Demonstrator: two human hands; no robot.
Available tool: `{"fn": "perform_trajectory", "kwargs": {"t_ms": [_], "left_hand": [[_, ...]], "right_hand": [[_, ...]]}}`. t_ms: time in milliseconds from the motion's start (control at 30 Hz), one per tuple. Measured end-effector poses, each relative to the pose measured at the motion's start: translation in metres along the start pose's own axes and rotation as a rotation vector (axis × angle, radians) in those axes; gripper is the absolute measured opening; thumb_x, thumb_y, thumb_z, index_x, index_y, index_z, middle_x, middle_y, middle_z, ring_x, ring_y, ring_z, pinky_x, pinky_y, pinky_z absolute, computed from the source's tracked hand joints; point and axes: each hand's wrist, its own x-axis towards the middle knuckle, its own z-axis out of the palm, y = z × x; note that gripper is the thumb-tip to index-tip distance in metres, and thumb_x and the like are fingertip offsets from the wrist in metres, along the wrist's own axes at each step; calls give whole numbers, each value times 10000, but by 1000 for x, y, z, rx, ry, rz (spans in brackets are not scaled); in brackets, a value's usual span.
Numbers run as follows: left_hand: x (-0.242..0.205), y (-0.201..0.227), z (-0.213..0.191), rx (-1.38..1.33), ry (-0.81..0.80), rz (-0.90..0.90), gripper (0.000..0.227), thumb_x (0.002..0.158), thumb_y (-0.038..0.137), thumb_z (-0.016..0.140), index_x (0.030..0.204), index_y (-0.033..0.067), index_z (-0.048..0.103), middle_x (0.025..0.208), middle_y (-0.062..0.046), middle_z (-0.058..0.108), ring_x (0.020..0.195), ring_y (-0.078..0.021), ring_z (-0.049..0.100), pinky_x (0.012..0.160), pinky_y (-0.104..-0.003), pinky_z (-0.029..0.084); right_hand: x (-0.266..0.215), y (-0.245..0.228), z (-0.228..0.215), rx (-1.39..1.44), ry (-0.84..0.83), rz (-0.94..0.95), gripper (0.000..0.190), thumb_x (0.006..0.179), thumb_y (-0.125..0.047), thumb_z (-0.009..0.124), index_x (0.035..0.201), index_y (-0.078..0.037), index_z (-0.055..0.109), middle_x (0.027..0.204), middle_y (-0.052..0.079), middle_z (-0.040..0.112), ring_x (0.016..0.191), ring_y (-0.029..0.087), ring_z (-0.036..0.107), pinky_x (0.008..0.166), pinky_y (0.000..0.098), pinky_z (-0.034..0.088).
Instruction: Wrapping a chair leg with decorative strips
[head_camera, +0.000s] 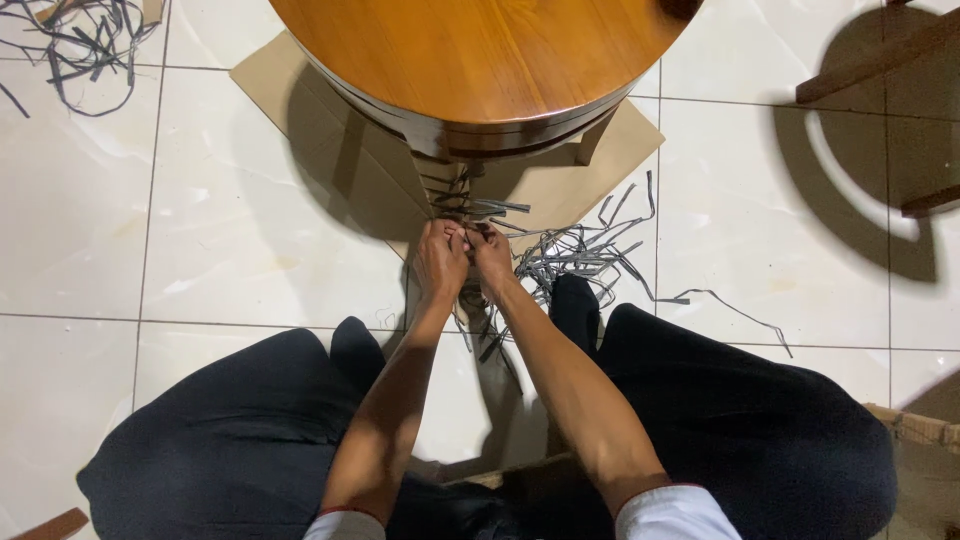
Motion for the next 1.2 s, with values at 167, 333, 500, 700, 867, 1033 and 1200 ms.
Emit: {"fn": "perform_trajectory", "kwargs": {"t_ms": [167,333,500,700,867,1033,1200], "left_hand": [[-2,10,-5,19,-49,-54,84,1023,194,595,1026,111,600,919,-109,594,882,-400,669,757,-524,544],[-4,26,-12,-10,17,-35,101,1002,104,636,1004,32,565,864,-169,580,809,-455,654,694,-540,542],[3,-9,9,-420,52,-201,153,1002,51,632,1120,22,538,1007,-173,700,783,-294,739,557,-376,617],[17,-50,38,-556,48,-316,223,935,43,693,1077,54,522,977,-143,717,683,-204,733,464,-283,619],[18,-63,50,-627,60,-335,269,889,45,708,1050,66,494,962,-131,737,725,-173,733,532,-272,612],[11,-45,43,-600,87,-284,210,906,21,639,1034,52,475,971,-174,715,731,-176,720,574,-292,599],[7,-24,27,-636,91,-265,160,936,-1,625,985,69,489,916,-134,699,679,-164,704,610,-295,569]], "right_hand": [[-8,-12,5,-29,-20,-30,113,957,-51,608,917,-62,713,665,38,642,538,112,593,543,262,512],[-28,-35,15,-81,-49,-88,150,961,-64,610,872,-45,729,687,40,621,583,122,543,613,307,507],[-18,-28,9,-197,-63,-132,350,922,-90,633,575,-53,650,502,78,545,451,153,522,525,311,465],[5,-1,-1,-208,-97,-150,152,972,-73,615,854,-13,689,662,115,665,497,193,609,519,345,519],[10,5,-6,-202,-40,-172,50,934,-43,656,960,-10,683,707,99,662,561,174,624,524,302,534],[11,10,-10,-193,9,-184,85,907,-16,666,991,-31,668,710,76,659,582,138,611,538,266,506],[4,3,-6,-55,4,-76,104,931,-15,646,1024,-60,629,636,82,606,489,158,582,507,263,492]]}}
